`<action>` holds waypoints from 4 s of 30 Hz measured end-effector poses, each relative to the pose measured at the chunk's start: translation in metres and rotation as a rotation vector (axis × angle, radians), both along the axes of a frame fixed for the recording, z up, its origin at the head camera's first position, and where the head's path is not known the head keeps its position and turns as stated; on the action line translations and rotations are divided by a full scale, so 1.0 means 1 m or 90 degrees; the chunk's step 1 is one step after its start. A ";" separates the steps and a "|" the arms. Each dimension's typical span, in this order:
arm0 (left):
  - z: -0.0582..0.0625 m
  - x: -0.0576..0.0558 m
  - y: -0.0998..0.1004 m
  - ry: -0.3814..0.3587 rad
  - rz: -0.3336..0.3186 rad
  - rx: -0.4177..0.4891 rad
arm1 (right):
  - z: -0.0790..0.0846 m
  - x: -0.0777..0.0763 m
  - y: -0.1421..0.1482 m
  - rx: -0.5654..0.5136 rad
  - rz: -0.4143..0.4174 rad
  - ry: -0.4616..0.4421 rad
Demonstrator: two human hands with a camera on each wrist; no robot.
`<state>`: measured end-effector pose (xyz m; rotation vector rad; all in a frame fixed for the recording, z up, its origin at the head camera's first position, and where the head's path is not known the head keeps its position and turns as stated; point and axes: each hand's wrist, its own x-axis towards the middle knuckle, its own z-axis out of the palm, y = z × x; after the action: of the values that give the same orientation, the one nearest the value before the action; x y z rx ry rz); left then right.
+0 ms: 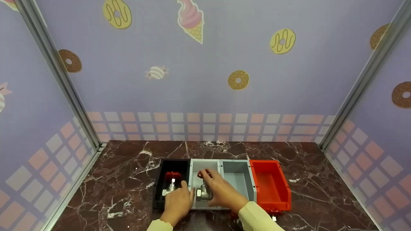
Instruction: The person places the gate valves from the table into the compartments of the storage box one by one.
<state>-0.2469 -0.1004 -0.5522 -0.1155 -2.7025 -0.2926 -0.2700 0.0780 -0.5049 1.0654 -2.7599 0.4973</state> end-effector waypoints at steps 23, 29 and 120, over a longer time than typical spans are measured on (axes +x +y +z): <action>0.001 0.001 0.001 -0.023 0.003 -0.007 | -0.012 -0.018 -0.009 0.019 -0.009 0.042; 0.000 0.001 0.001 -0.011 0.006 -0.008 | -0.015 -0.021 -0.012 0.022 -0.007 0.024; 0.026 0.001 0.009 -0.033 0.072 0.009 | 0.005 0.003 0.008 -0.024 -0.059 -0.115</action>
<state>-0.2459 -0.0917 -0.5261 0.0493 -2.7460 -0.2836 -0.2669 0.0863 -0.5004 0.9218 -2.9251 0.6600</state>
